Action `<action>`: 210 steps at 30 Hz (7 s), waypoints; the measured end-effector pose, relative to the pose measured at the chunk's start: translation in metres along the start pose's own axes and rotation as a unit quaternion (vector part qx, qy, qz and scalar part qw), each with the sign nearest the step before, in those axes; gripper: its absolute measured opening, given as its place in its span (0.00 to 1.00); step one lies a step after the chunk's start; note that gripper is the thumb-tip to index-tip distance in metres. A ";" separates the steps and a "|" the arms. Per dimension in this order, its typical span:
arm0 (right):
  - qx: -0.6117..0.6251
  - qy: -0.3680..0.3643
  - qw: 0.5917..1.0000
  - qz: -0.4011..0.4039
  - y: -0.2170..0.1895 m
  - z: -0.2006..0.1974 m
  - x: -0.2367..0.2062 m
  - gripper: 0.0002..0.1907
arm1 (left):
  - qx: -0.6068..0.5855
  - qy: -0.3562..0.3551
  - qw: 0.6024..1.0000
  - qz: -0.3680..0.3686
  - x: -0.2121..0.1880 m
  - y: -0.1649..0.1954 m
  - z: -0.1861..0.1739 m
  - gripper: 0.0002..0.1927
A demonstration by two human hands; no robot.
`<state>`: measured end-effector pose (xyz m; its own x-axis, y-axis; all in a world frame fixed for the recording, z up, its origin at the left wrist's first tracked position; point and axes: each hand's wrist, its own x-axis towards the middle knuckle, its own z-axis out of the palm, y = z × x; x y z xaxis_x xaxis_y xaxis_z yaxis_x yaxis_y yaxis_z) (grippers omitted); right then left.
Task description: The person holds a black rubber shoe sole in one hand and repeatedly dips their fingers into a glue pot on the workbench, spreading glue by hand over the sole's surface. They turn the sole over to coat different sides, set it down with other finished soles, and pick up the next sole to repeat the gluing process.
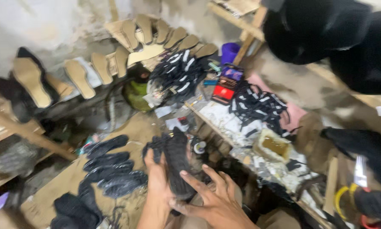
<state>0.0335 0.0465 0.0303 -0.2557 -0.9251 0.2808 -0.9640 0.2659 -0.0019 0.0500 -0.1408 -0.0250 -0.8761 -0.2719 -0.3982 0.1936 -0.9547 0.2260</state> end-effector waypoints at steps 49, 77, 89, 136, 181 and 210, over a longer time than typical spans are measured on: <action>-0.088 0.326 0.711 0.616 0.202 -0.014 -0.396 0.52 | 0.582 -0.204 0.779 0.112 -0.005 -0.218 0.038 0.16; -0.021 0.087 0.930 0.358 0.160 -0.036 -0.136 0.28 | 0.280 -0.164 0.946 -0.002 -0.001 -0.163 0.024 0.30; -0.047 0.057 0.915 0.398 0.180 -0.051 -0.105 0.23 | 0.417 -0.213 0.883 -0.037 0.005 -0.128 0.036 0.27; -0.007 0.324 0.922 0.214 0.065 -0.077 -0.164 0.29 | 0.680 -0.188 0.705 0.079 -0.066 -0.132 0.118 0.22; -0.106 0.351 0.880 0.301 0.059 -0.078 -0.137 0.31 | 0.756 -0.150 0.629 0.099 -0.071 -0.090 0.143 0.44; 0.006 -0.004 0.897 0.443 0.170 -0.056 -0.120 0.17 | 0.449 -0.312 0.834 -0.072 0.035 -0.140 0.019 0.45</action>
<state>-0.0957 0.2175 0.0504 -0.9218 -0.3542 0.1577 -0.3832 0.8941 -0.2317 -0.0159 -0.0141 -0.0541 -0.9755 0.2199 -0.0016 -0.0963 -0.4205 0.9021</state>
